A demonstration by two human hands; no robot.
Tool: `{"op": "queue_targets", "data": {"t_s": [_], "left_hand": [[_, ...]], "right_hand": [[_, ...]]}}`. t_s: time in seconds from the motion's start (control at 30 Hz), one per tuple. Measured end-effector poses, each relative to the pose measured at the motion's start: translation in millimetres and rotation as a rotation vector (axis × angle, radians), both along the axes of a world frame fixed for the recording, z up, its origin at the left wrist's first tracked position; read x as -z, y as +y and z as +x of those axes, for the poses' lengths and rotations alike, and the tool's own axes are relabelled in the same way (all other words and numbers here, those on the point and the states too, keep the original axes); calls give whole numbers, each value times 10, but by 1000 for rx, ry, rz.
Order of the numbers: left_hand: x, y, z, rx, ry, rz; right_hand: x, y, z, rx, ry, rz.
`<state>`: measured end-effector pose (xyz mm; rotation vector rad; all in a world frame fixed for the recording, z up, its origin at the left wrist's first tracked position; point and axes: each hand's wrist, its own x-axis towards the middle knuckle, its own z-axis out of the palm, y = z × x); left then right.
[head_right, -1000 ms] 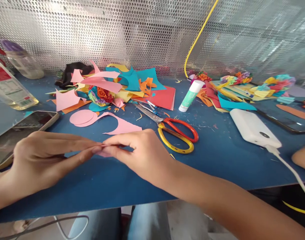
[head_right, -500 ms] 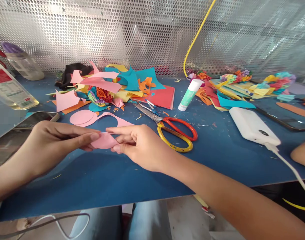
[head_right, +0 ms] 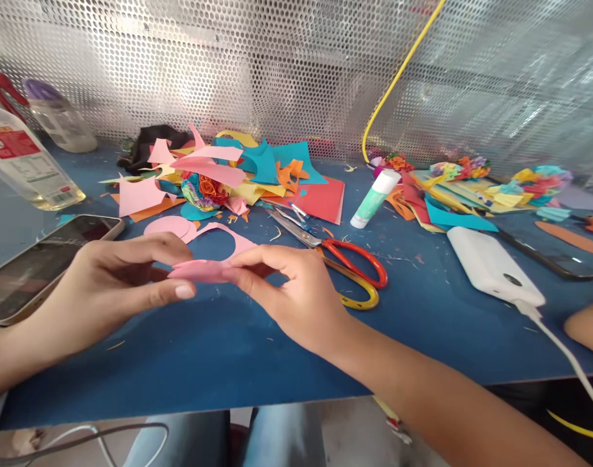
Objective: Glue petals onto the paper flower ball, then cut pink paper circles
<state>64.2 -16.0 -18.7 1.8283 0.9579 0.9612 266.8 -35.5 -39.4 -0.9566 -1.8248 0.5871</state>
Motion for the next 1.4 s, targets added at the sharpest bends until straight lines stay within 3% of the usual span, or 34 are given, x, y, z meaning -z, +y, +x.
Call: {"op": "queue_targets", "data": {"t_s": [0.1,0.33,0.5,0.6,0.7,0.83,0.97,1.07,1.27,1.4], "left_hand": [[16,-14,-13,3,27,73],[89,-34,12,26,-60,-79],[49,-83,56,-6,-41,-33],[32,-97,48,39,-11,-28],[38,-96,25,19,17,64],[39,-94,26,-95,2,102],[26,-91,43,-45,11,26],[27,-98,29,-27,73,115],[21,-172,-34,74,117,440],[-16,-230,-85,110,153,446]], "right_hand": [[-1,7,-3,-91,88,-158],[39,-2,-49,-139,181,-420],[46,-15,-48,-137,197,-370],[22,-29,-45,-118,162,-302],[3,-43,-48,-117,114,-244],[14,-39,-41,-184,173,-371],[45,-10,-32,-163,209,-435],[50,-6,-41,-140,166,-294],[17,-51,-24,-149,21,323],[-42,-88,10,-178,-127,510]]}}
